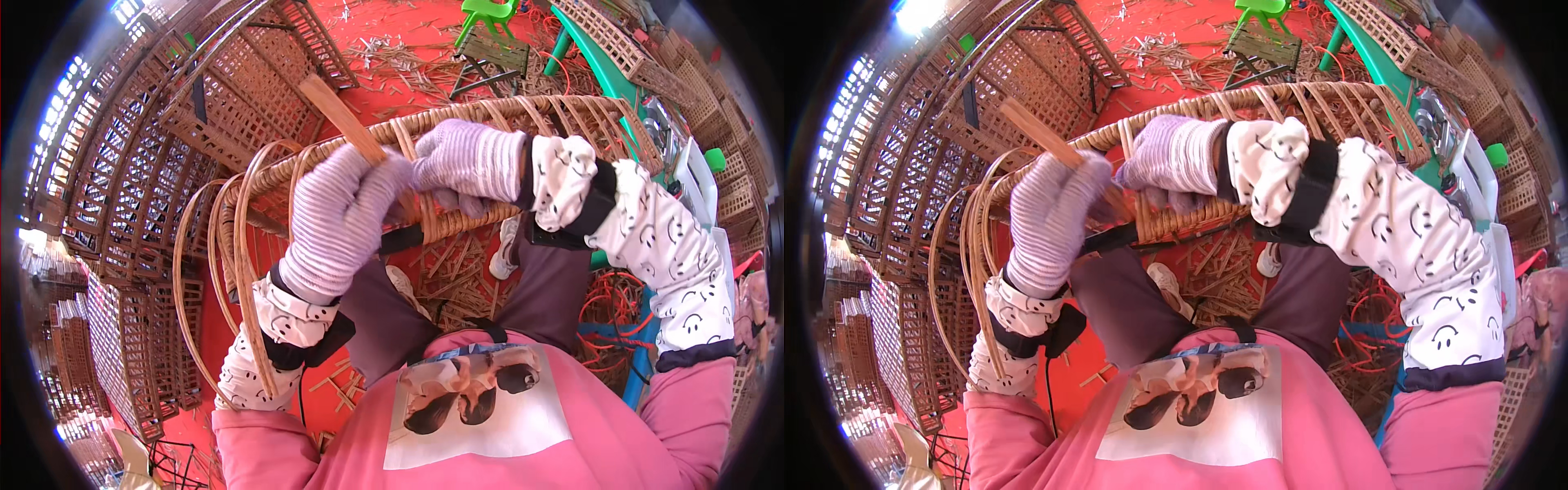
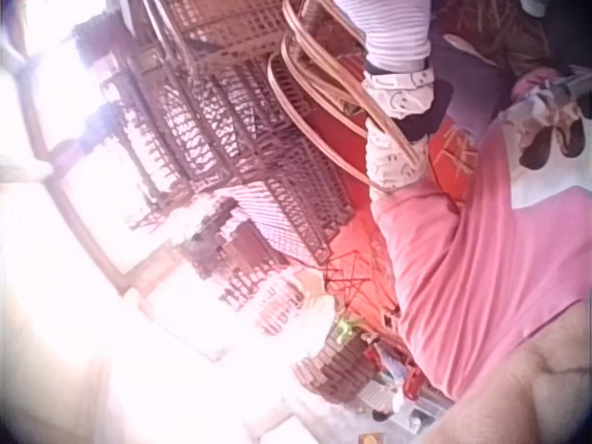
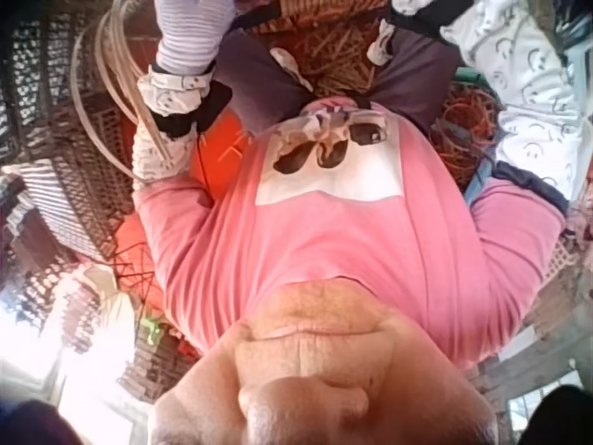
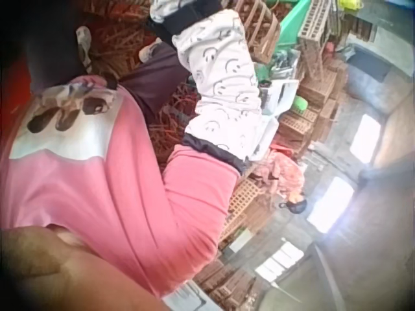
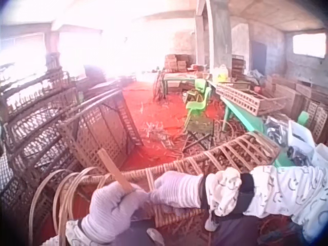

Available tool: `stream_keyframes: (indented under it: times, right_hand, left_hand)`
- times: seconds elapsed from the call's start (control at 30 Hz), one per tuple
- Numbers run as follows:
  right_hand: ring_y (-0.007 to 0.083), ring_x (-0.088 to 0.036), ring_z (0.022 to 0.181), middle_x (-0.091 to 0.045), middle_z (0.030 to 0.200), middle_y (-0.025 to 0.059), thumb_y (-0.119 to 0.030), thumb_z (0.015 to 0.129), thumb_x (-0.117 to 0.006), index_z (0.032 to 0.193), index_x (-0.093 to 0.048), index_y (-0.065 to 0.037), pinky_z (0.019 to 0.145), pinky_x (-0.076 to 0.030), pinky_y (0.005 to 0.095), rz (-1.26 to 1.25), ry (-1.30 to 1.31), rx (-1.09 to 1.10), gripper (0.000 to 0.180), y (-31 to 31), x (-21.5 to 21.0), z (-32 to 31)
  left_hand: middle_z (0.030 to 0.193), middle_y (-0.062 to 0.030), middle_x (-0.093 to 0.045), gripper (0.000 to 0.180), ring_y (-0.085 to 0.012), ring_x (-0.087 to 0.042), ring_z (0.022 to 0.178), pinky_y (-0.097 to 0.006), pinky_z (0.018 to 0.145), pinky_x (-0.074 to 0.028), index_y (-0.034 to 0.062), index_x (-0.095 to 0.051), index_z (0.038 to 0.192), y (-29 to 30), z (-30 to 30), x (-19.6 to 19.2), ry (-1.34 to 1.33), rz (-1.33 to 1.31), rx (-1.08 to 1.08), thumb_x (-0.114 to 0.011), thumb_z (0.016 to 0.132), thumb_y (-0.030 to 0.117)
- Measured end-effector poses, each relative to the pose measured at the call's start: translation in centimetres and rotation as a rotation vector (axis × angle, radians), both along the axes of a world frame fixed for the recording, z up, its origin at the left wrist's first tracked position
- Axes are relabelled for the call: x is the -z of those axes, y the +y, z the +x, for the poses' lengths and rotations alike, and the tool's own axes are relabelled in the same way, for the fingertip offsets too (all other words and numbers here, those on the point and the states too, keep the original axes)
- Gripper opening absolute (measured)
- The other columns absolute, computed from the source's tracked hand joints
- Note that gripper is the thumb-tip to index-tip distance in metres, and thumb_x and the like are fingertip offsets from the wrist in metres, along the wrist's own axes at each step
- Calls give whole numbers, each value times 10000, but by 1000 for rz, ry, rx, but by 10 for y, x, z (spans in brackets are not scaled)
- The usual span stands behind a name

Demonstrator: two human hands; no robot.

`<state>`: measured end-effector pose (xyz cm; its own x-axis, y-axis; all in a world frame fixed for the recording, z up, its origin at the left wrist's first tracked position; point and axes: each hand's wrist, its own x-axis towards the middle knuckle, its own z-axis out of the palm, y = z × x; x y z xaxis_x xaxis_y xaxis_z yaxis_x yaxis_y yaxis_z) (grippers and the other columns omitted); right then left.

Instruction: Assemble a wicker chair frame using a pneumatic staple gun and pliers.

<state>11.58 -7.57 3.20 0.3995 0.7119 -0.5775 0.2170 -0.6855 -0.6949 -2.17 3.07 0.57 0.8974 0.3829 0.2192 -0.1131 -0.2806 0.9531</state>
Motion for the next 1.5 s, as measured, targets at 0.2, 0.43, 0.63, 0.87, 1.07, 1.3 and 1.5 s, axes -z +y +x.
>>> stream_keyframes:
  times: [0.2, 0.43, 0.63, 0.87, 1.07, 1.3, 1.5]
  right_hand:
    - [159, -549, 392, -588, 557, 88, -271, 868, -527, 842, -607, -23, 360, -433, 304, 13, -60, -51, 262, -16, -14, -22]
    - [223, -531, 1030, -615, 898, 24, -314, 693, -665, 1122, -583, -175, 910, -368, 450, 612, -1282, -289, 458, -60, 33, -42]
    - [232, -563, 984, -621, 884, 39, -290, 682, -688, 1154, -574, -166, 983, -340, 453, 763, -1293, -406, 501, -56, 49, -30]
    - [257, -602, 853, -600, 729, 57, -346, 648, -712, 926, -605, -150, 994, -351, 419, 714, -1330, -393, 357, -47, 48, -41]
    - [211, -596, 649, -569, 625, 21, -352, 636, -705, 875, -567, -137, 979, -373, 417, 638, -1475, -362, 350, -47, 59, -38]
    - [214, -580, 594, -527, 566, 48, -367, 702, -623, 755, -513, -97, 924, -411, 397, 783, -1489, -301, 297, -39, 59, -46]
    - [260, -612, 685, -600, 668, 74, -326, 652, -704, 901, -553, -95, 901, -416, 392, 779, -1229, -243, 371, -44, 53, -44]
  left_hand:
    - [704, -40, -613, 141, -91, -585, 557, -237, 510, -499, -24, -603, 905, 1, 3, -4, -151, -208, -59, -566, 884, 110]
    - [747, -39, -615, 120, -93, -568, 689, -228, 638, -466, -27, -600, 878, -18, -35, -9, -130, -85, 40, -532, 890, 72]
    - [950, -62, -638, 209, -255, -603, 958, -370, 825, -491, 89, -624, 866, -20, -62, 47, -253, 765, 293, -633, 662, 132]
    - [968, -91, -637, 262, -309, -597, 977, -404, 828, -487, 73, -604, 916, -9, -59, 58, -195, 927, 313, -633, 656, 92]
    - [819, -148, -639, 181, -304, -638, 786, -340, 676, -504, 39, -644, 916, 10, -42, -18, -22, 651, 117, -514, 802, -14]
    - [672, -138, -608, 181, -278, -638, 728, -354, 628, -495, 21, -648, 855, 40, 26, 5, 596, 1079, 530, -598, 823, 192]
    - [750, -42, -623, 138, -119, -580, 674, -263, 627, -470, 5, -651, 868, 3, -20, -17, 206, 345, 51, -640, 802, 125]
